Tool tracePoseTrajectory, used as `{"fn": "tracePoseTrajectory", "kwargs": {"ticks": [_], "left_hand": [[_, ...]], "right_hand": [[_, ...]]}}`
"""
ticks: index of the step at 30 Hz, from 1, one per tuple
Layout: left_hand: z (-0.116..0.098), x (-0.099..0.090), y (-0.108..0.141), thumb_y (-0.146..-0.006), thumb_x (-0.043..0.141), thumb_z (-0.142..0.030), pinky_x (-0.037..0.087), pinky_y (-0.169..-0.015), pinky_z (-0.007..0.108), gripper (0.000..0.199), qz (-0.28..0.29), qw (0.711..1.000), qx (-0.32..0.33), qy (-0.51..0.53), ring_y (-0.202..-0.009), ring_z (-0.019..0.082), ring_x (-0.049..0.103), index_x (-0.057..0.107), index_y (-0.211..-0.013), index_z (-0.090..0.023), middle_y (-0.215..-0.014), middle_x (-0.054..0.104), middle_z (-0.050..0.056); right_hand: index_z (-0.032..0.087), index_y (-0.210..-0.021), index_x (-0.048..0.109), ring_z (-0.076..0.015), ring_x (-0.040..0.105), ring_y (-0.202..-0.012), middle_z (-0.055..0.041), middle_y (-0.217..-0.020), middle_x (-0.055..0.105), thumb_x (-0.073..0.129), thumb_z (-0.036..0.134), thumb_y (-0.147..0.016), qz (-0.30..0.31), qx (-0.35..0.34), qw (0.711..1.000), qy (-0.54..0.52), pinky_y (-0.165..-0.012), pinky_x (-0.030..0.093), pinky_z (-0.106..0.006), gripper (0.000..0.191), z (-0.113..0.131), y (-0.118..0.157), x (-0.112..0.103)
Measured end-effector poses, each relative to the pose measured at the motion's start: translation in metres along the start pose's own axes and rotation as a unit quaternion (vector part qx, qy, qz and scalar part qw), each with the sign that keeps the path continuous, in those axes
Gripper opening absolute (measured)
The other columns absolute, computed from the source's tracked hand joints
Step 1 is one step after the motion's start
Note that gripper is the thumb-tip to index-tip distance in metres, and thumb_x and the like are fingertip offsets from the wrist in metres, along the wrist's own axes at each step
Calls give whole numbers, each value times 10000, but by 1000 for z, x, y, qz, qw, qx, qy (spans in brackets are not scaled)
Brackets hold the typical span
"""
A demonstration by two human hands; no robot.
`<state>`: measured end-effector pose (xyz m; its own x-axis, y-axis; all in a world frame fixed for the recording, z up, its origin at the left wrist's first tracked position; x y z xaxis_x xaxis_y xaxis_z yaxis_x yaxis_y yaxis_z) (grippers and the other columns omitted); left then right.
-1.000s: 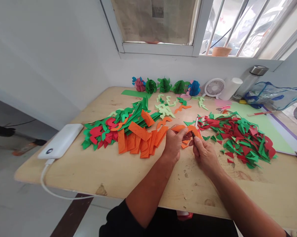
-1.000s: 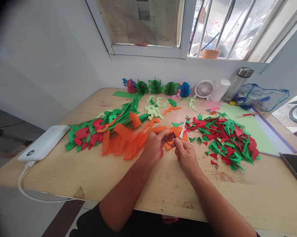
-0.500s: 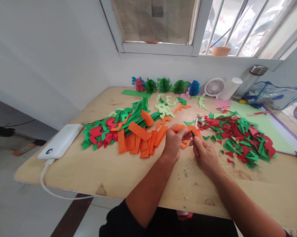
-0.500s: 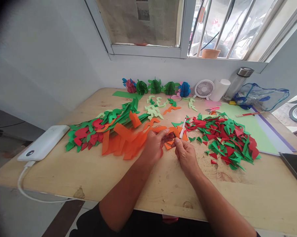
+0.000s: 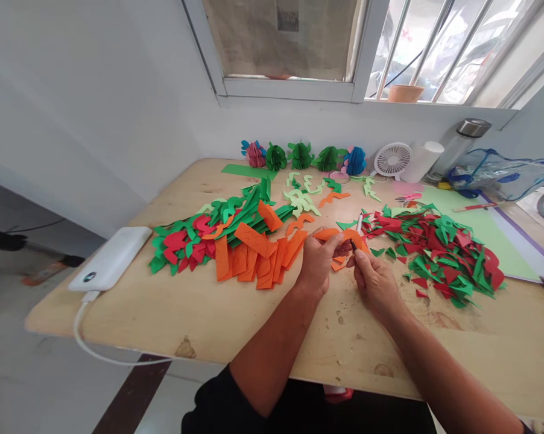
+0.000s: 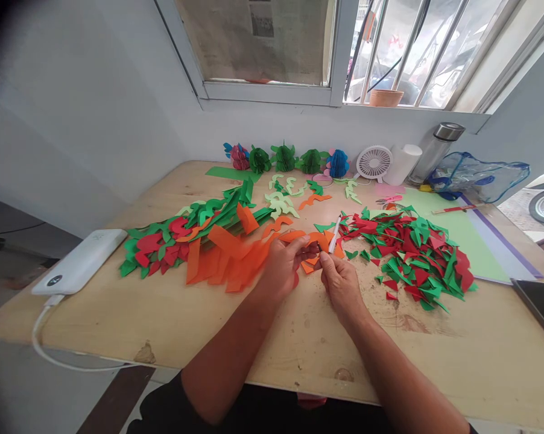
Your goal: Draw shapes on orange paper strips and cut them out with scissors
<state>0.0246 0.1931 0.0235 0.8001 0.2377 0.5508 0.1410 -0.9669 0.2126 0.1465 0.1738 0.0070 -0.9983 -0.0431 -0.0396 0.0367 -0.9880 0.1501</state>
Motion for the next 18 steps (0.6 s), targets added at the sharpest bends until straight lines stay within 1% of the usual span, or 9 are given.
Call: {"fn": "tracePoseTrajectory", "kwargs": {"ticks": [3, 8, 18], "left_hand": [[-1, 0, 0, -577, 707, -272, 510, -624, 270, 193, 0, 1000, -1, -1, -554, 129, 617, 589, -666, -147, -586, 642, 16], [-1, 1, 0, -569, 716, -282, 510, -627, 273, 208, 1, 1000, -2, 0, -547, 128, 615, 591, -666, -148, -590, 646, 14], [-2, 2, 0, -566, 713, -281, 507, -610, 270, 204, 5, 1000, -5, 1, -540, 128, 609, 588, -659, -151, -567, 635, 9]], "right_hand": [[179, -668, 574, -61, 199, -360, 97, -391, 311, 595, 768, -665, -1, 7, 1000, -7, -365, 132, -228, 589, -1, 0, 0], [180, -668, 572, -63, 196, -364, 98, -392, 298, 590, 738, -697, -5, -5, 1000, -7, -366, 121, -227, 559, 0, 0, 0], [180, -656, 565, -55, 182, -369, 104, -397, 275, 598, 738, -690, -3, -7, 1000, -11, -379, 102, -222, 559, 0, -1, 0]]}}
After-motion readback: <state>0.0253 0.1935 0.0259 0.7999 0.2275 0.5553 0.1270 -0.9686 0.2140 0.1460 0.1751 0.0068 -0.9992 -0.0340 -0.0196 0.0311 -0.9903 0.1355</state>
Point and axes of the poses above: each hand's wrist, its own y-axis away from the middle knuckle, its own x-axis out of the palm, z = x × y, the point moved 8 cm from there along -y, towards the middle knuckle
